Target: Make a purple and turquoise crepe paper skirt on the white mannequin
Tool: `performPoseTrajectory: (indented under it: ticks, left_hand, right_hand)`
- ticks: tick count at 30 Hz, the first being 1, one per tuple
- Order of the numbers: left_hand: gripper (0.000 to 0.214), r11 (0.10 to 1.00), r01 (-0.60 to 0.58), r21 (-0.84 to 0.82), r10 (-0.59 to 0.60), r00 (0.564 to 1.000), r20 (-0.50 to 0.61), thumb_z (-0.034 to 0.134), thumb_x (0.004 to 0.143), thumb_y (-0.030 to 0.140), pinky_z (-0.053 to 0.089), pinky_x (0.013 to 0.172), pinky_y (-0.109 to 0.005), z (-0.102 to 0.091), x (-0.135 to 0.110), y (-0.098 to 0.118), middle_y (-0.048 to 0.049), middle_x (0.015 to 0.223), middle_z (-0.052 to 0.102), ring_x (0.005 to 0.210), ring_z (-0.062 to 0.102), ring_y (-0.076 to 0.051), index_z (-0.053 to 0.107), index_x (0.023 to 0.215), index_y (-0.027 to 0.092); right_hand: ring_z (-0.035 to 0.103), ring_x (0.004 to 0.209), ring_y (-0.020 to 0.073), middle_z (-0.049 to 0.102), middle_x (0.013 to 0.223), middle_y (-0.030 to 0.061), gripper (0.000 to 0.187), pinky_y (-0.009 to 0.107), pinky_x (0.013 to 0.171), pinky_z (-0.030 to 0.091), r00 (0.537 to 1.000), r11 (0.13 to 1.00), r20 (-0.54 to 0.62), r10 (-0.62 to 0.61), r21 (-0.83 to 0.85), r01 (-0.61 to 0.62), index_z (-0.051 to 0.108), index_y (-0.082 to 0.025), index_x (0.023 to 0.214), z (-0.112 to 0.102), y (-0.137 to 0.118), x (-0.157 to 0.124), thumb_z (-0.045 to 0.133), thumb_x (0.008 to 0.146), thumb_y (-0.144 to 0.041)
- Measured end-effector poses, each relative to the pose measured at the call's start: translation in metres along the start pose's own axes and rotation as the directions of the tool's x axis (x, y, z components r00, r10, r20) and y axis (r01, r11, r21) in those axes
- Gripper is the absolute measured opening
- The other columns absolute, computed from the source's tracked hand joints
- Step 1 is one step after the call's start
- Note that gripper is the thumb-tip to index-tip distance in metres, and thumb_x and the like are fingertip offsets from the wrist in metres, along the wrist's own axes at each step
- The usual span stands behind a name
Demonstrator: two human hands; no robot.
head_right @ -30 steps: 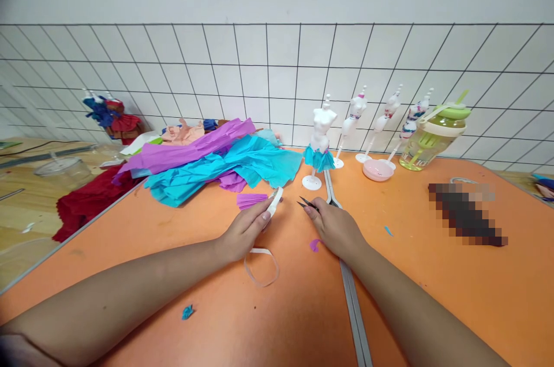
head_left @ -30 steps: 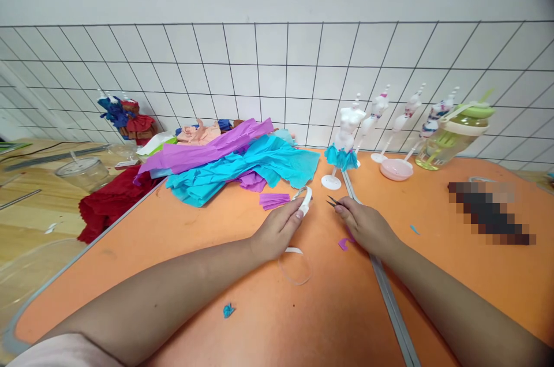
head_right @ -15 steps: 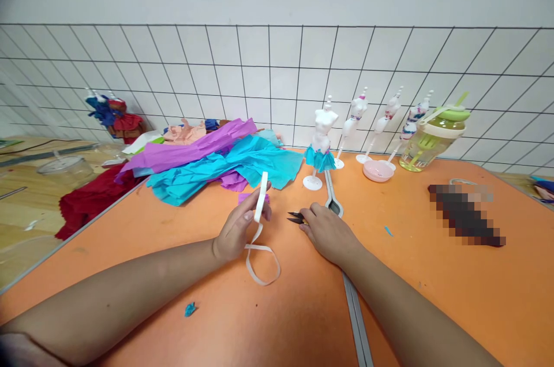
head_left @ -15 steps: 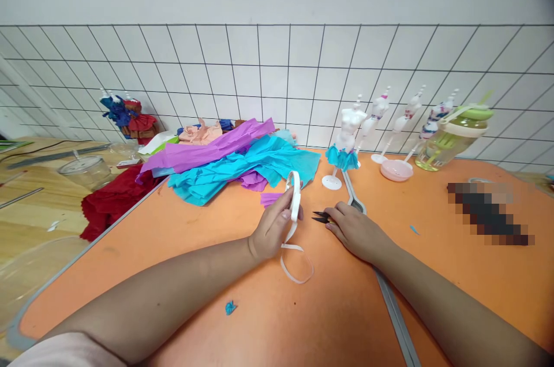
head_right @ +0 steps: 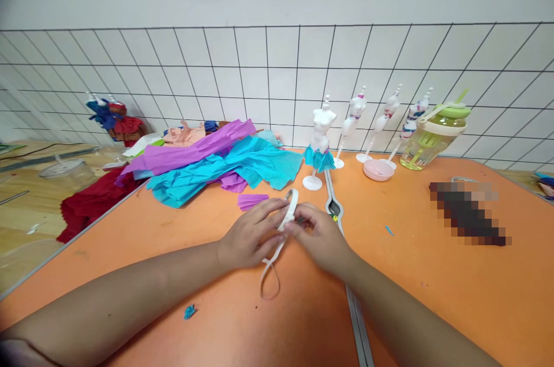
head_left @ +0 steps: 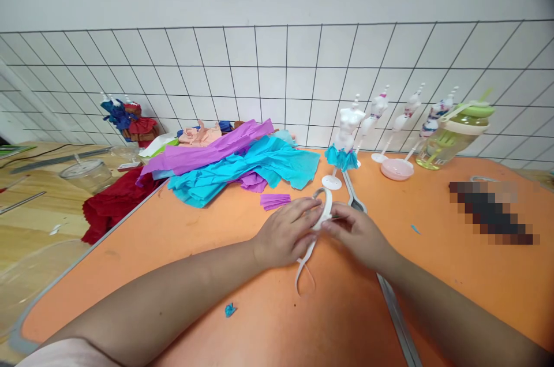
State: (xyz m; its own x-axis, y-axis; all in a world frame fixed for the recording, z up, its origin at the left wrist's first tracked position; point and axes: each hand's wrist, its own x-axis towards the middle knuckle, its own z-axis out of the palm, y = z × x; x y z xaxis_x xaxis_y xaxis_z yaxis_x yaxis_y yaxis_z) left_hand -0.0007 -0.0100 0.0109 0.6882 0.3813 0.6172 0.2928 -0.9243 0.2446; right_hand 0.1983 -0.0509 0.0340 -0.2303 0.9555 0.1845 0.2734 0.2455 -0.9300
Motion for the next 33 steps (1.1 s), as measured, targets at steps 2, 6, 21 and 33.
performPoseTrajectory:
  ticks: [2,6,21,33]
  left_hand:
    - [0.062,0.999,-0.025,-0.038,0.024,0.999,-0.024,0.058,0.087,0.034,0.044,0.1,-0.043,-0.002,-0.001,0.0,-0.0148,0.132,0.053,0.123,0.049,-0.027,0.035,0.143,0.021]
    - [0.047,0.992,0.107,-0.067,-0.113,0.989,-0.099,0.055,0.088,0.032,0.045,0.096,-0.04,-0.002,-0.002,-0.004,-0.0121,0.12,0.058,0.112,0.054,-0.024,0.046,0.133,0.021]
    - [0.026,0.873,0.22,0.434,-0.323,0.93,0.178,0.057,0.084,0.043,0.037,0.081,-0.042,-0.031,0.004,-0.036,-0.0076,0.096,0.061,0.094,0.051,-0.026,0.067,0.095,0.021]
    - [0.031,0.954,0.231,0.192,-0.257,0.959,0.122,0.05,0.09,0.046,0.04,0.081,-0.038,-0.014,0.0,-0.027,-0.0081,0.091,0.064,0.091,0.055,-0.023,0.066,0.092,0.019]
  right_hand:
    - [0.062,0.077,0.021,0.065,0.078,0.0035,0.026,0.037,0.077,0.05,0.997,0.967,-0.039,0.07,0.247,-0.059,0.057,-0.022,0.085,-0.019,0.004,0.005,0.052,0.082,-0.047]
    - [0.056,0.058,0.0198,0.049,0.054,-0.0017,0.02,0.036,0.066,0.048,0.904,0.968,-0.35,0.246,0.048,-0.245,0.051,-0.024,0.085,-0.083,0.014,0.012,0.043,0.082,-0.041]
    - [0.052,0.114,0.0398,0.06,0.116,0.0231,0.034,0.056,0.082,0.042,0.813,0.098,-0.533,0.234,-0.819,-0.566,0.064,-0.014,0.106,-0.119,0.043,0.003,0.047,0.081,-0.03]
    - [0.064,0.083,0.0211,0.071,0.085,0.0056,0.031,0.03,0.072,0.041,0.968,0.371,0.249,0.003,-0.899,0.23,0.068,-0.022,0.09,-0.044,0.041,0.014,0.038,0.097,-0.026]
